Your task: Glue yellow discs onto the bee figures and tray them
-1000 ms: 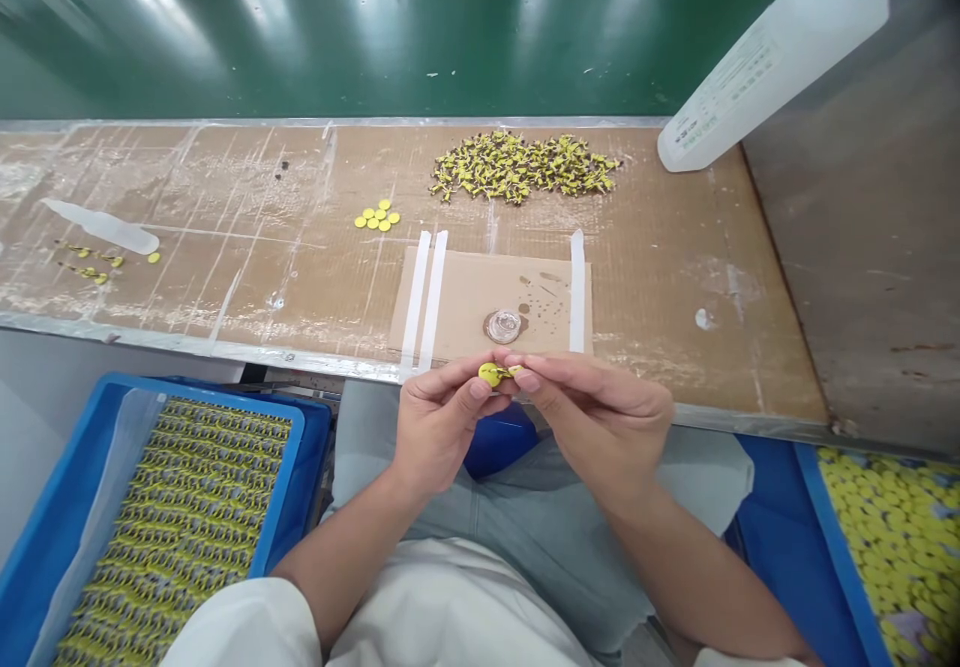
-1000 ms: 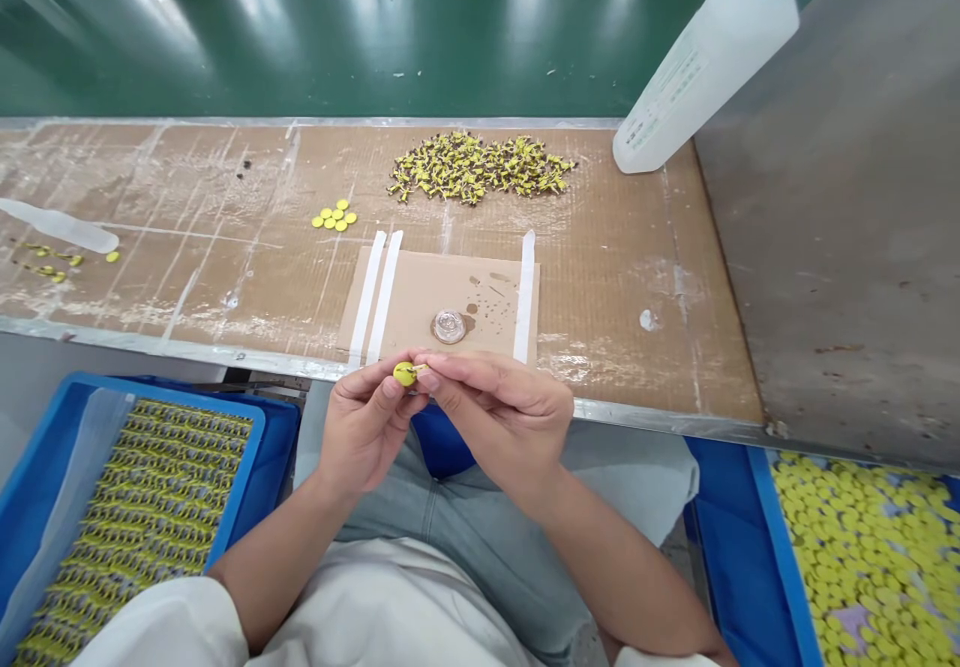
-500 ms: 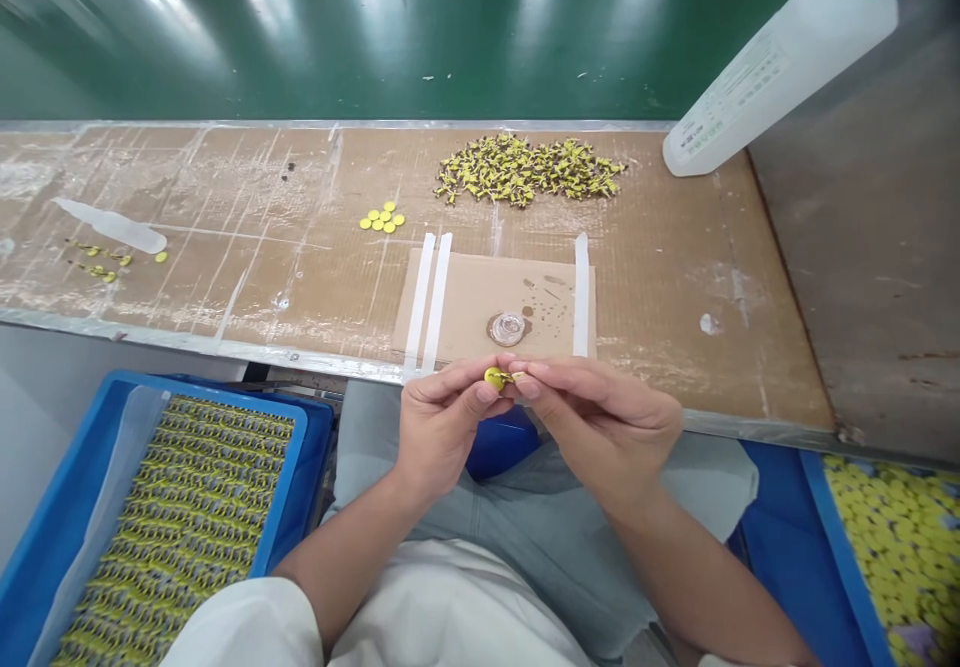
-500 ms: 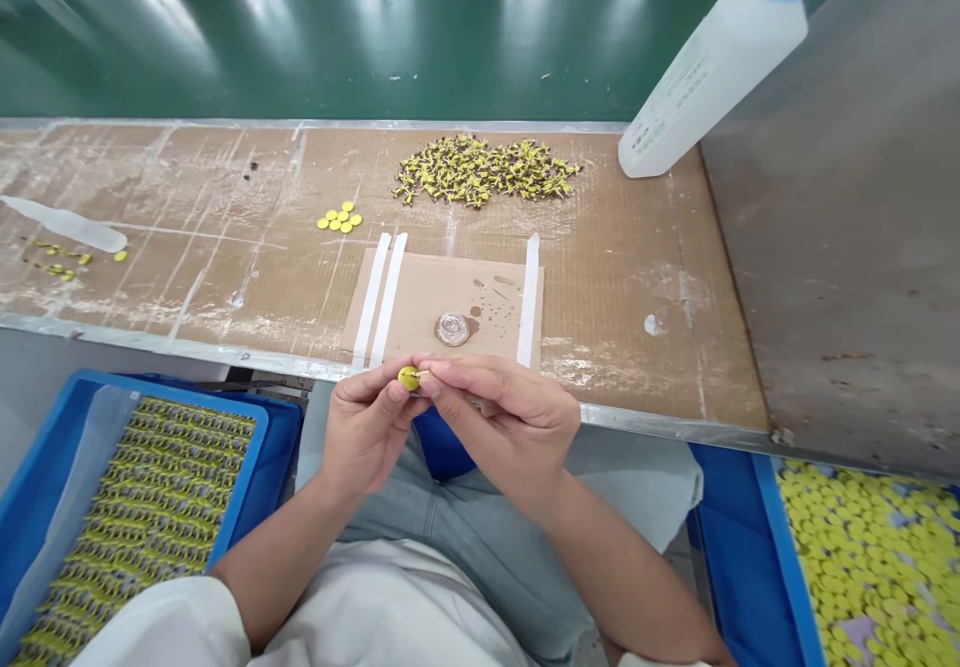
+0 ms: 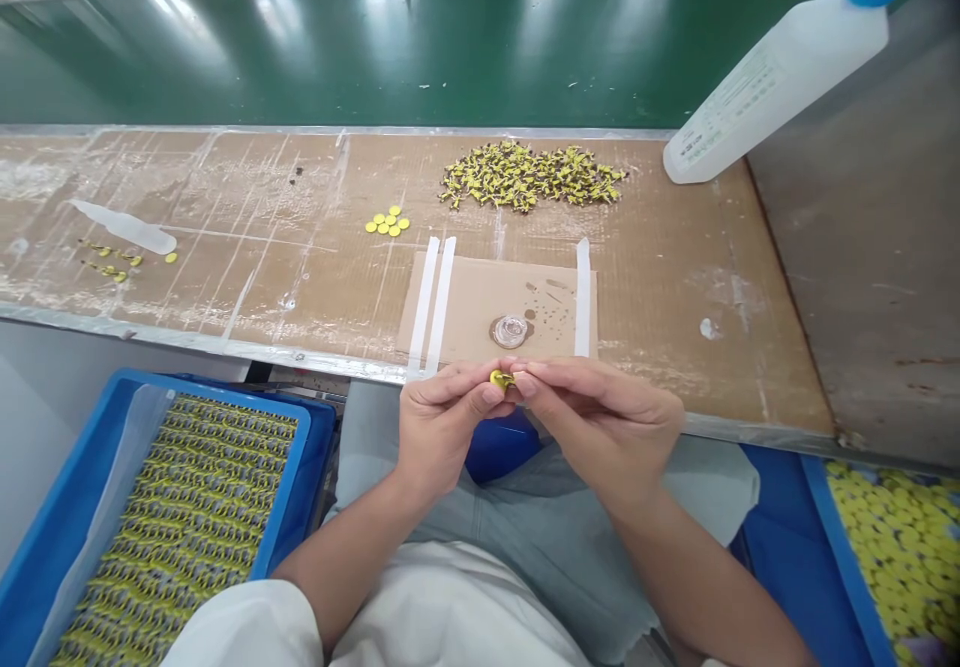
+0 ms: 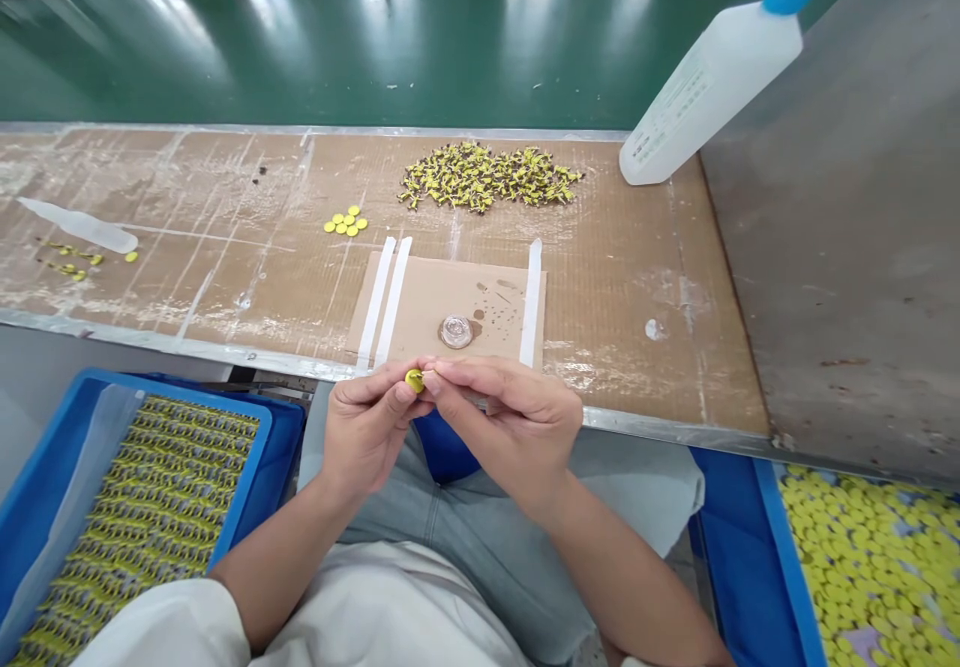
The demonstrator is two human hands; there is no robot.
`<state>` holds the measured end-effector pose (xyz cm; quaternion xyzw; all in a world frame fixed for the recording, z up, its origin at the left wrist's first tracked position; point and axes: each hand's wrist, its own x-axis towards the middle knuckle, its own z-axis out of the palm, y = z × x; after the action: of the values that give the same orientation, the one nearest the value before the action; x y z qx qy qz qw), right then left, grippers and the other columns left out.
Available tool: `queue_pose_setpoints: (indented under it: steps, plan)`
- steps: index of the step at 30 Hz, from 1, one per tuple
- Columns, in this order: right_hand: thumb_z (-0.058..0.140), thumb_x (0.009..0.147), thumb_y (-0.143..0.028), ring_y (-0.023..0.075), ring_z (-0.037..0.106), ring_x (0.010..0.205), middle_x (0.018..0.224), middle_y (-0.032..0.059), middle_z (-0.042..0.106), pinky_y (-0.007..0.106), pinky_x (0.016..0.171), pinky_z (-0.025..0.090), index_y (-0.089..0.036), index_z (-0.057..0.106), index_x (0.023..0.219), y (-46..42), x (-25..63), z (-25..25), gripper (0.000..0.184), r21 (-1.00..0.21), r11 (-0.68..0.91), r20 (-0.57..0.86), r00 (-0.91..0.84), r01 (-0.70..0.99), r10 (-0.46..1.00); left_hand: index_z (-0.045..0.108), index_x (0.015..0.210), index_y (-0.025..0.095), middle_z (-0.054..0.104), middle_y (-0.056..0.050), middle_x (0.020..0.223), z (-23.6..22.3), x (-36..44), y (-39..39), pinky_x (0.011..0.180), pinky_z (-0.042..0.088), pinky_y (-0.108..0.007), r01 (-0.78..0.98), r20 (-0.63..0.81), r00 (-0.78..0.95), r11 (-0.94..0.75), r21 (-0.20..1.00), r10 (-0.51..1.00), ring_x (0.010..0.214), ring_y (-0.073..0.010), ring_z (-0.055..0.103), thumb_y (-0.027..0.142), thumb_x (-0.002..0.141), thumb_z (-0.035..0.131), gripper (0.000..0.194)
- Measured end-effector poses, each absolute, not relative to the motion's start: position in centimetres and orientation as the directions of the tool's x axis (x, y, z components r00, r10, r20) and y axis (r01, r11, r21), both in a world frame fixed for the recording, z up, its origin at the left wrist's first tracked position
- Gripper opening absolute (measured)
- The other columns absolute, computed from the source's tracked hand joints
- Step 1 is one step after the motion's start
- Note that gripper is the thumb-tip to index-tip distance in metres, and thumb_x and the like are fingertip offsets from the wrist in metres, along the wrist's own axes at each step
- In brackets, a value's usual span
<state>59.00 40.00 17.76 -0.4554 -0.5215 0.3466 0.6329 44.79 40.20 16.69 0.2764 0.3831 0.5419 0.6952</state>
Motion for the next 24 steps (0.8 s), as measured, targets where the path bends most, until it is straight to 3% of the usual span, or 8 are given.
queue_pose_setpoints:
  steps: [9,16,24]
  plan:
    - [0.081,0.081,-0.010,0.0200,0.075,0.082,0.097,-0.0013,0.077,0.029,0.074,0.067,-0.030,0.080,0.095,40.33,59.45,18.45,0.025,-0.954,0.292,0.283,0.118,-0.071,0.952,0.082,0.095,0.023,0.076,-0.003,0.085,17.06,44.38,39.91,0.065,0.063,-0.015,-0.473,-0.205,0.092,0.224,0.852,0.974,0.072,-0.0105,0.073,0.021,0.079,0.083,0.017]
    - [0.082,0.082,-0.013,0.0211,0.076,0.088,0.096,-0.0015,0.077,0.031,0.084,0.065,-0.032,0.080,0.093,40.65,59.80,18.47,0.022,-0.959,0.275,0.271,0.075,-0.060,0.960,0.083,0.094,0.023,0.076,-0.003,0.082,17.12,44.46,39.82,0.064,0.062,-0.015,-0.456,-0.221,0.067,0.227,0.861,0.973,0.067,-0.0099,0.072,0.023,0.078,0.084,0.016]
    - [0.082,0.081,-0.014,0.0234,0.076,0.089,0.093,-0.0002,0.077,0.034,0.084,0.066,-0.031,0.081,0.092,40.95,60.00,18.57,0.020,-0.953,0.294,0.291,0.047,-0.068,0.956,0.083,0.093,0.023,0.077,-0.004,0.081,17.52,44.54,39.78,0.062,0.063,-0.018,-0.449,-0.231,0.047,0.228,0.864,0.972,0.065,-0.0112,0.072,0.024,0.077,0.085,0.016]
